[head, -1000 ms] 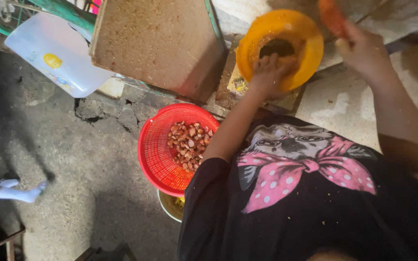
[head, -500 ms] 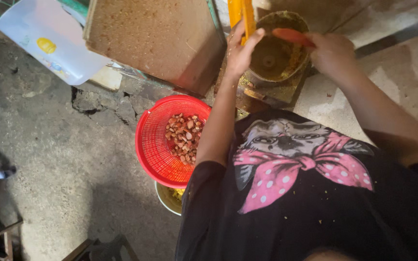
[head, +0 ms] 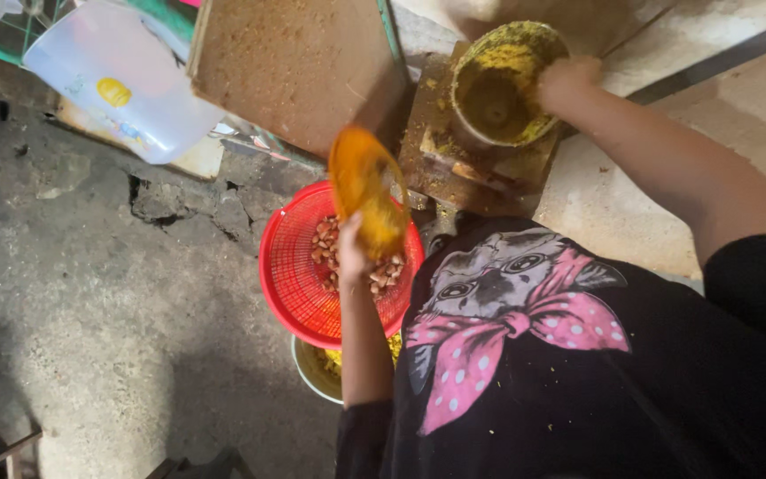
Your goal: The person uses a manual grinder to process chunks of cassava into a yellow pulp. They repeatedly scoop cassava from a red basket, feed it into the grinder, and collect the resulting pulp in a white bucket.
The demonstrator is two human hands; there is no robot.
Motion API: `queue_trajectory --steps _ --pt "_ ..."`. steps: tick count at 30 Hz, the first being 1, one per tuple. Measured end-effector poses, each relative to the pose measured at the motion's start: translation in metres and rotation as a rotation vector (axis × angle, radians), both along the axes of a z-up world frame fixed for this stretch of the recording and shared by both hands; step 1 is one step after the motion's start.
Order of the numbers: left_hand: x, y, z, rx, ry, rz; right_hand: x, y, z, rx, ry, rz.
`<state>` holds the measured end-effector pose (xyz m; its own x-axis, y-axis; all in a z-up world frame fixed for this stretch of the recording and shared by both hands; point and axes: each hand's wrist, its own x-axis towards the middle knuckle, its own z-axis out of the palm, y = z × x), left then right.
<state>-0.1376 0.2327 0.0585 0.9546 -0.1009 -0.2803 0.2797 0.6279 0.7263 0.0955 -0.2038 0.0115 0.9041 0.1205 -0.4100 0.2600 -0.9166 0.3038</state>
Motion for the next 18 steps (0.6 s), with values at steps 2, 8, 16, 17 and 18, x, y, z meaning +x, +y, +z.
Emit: queue_trajectory --steps 2,8,16,17,18 --pt "-0.044 0.032 -0.023 -0.154 0.103 0.129 -0.016 0.001 -0.001 0.023 0.074 -0.010" --pt "-0.121 0.091 -0.085 -0.080 0.493 0.367 -0.027 0.018 -0.007 0.288 0.251 -0.225" --pt "-0.111 0.155 -0.122 0.855 0.868 0.072 -0.041 0.020 0.018 0.565 0.291 -0.325" --pt "-0.103 0.163 -0.122 1.267 0.969 -0.084 -0.046 0.018 0.025 0.647 0.285 -0.485" --pt "-0.094 0.166 -0.124 1.681 1.043 -0.254 -0.049 0.013 0.032 0.643 0.210 -0.452"
